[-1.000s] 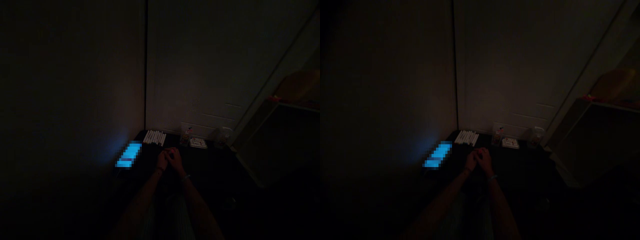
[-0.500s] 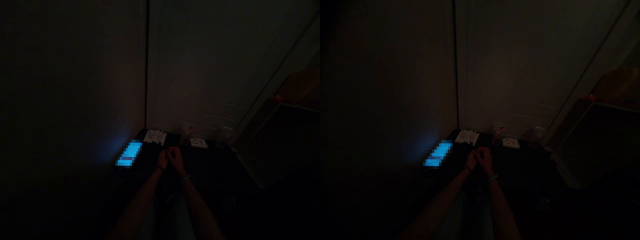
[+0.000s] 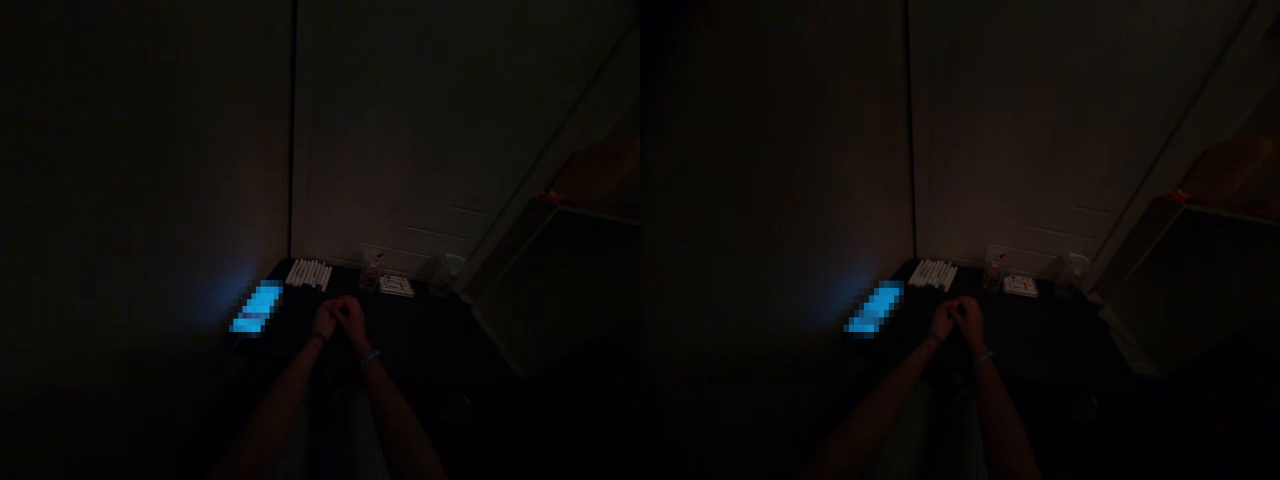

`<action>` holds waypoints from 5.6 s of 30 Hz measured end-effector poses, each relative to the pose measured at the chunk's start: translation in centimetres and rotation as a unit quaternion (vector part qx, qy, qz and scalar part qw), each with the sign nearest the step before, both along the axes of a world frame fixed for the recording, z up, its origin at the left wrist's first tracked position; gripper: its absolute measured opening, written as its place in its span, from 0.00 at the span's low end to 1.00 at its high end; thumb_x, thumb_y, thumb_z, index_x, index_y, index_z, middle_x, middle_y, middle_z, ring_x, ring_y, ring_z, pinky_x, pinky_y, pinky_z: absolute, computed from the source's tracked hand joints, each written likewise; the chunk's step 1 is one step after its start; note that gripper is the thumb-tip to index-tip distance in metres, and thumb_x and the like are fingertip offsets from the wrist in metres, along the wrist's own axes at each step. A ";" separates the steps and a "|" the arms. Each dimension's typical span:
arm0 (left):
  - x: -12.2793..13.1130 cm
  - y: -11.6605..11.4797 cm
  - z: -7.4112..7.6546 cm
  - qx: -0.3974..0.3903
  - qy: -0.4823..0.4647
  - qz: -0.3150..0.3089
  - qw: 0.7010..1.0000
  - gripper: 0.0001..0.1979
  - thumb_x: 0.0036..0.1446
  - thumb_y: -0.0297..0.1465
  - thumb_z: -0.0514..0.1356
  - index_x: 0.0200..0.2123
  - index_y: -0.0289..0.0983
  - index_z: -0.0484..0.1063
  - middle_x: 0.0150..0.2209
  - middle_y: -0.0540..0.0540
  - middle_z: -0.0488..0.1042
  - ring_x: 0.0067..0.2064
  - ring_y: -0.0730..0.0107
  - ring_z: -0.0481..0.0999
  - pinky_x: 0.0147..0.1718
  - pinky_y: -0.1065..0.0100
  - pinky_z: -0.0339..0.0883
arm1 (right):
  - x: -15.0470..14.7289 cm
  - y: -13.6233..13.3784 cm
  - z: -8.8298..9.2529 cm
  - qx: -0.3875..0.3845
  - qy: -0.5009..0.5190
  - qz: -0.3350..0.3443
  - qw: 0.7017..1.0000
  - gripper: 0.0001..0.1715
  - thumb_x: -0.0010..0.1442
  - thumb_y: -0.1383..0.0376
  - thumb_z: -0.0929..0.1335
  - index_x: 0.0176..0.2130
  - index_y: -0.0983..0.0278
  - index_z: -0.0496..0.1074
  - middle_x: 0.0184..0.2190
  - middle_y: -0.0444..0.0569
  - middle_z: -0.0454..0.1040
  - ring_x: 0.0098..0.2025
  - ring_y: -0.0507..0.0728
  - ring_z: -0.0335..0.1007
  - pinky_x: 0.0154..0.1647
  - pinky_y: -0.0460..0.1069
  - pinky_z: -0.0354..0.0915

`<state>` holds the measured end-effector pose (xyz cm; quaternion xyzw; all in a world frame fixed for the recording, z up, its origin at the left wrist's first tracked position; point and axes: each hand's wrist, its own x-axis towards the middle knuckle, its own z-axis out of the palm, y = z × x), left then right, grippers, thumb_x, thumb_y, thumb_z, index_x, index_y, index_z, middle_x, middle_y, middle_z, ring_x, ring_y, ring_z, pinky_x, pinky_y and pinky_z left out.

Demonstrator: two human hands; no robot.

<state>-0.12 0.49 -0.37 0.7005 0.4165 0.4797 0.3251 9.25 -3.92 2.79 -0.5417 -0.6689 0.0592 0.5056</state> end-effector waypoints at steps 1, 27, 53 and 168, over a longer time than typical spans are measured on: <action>0.0 0.0 0.0 0.000 0.002 0.001 1.000 0.14 0.46 0.21 0.52 0.37 0.33 0.70 0.38 0.44 0.72 0.41 0.70 0.70 0.46 0.65 0.61 | 0.0 -0.1 0.0 0.000 -0.005 -0.004 1.000 0.11 0.53 0.59 0.64 0.36 0.61 0.68 0.35 0.48 0.68 0.40 0.54 0.61 0.42 0.49 0.57; -0.6 -0.9 1.5 -0.054 -0.035 0.013 0.998 0.10 0.46 0.24 0.51 0.33 0.35 0.67 0.31 0.50 0.72 0.34 0.75 0.69 0.34 0.74 0.63 | -0.2 -1.1 1.1 0.001 -0.057 -0.026 0.998 0.11 0.56 0.58 0.62 0.36 0.59 0.68 0.35 0.47 0.69 0.39 0.54 0.61 0.41 0.48 0.56; -0.3 0.8 -0.4 -0.109 -0.214 -0.073 0.968 0.16 0.42 0.23 0.58 0.39 0.33 0.70 0.40 0.42 0.73 0.41 0.68 0.72 0.45 0.62 0.63 | 0.1 -1.0 0.7 0.032 -0.078 -0.058 0.995 0.13 0.57 0.59 0.61 0.39 0.61 0.68 0.37 0.48 0.71 0.41 0.54 0.63 0.42 0.49 0.59; -0.4 -1.5 2.1 -0.021 -0.089 -0.094 0.991 0.21 0.49 0.40 0.55 0.44 0.37 0.69 0.42 0.44 0.71 0.43 0.68 0.68 0.45 0.66 0.60 | 0.4 0.2 -0.8 -0.006 -0.036 -0.046 0.998 0.16 0.59 0.66 0.55 0.41 0.64 0.66 0.38 0.49 0.69 0.40 0.53 0.63 0.43 0.47 0.58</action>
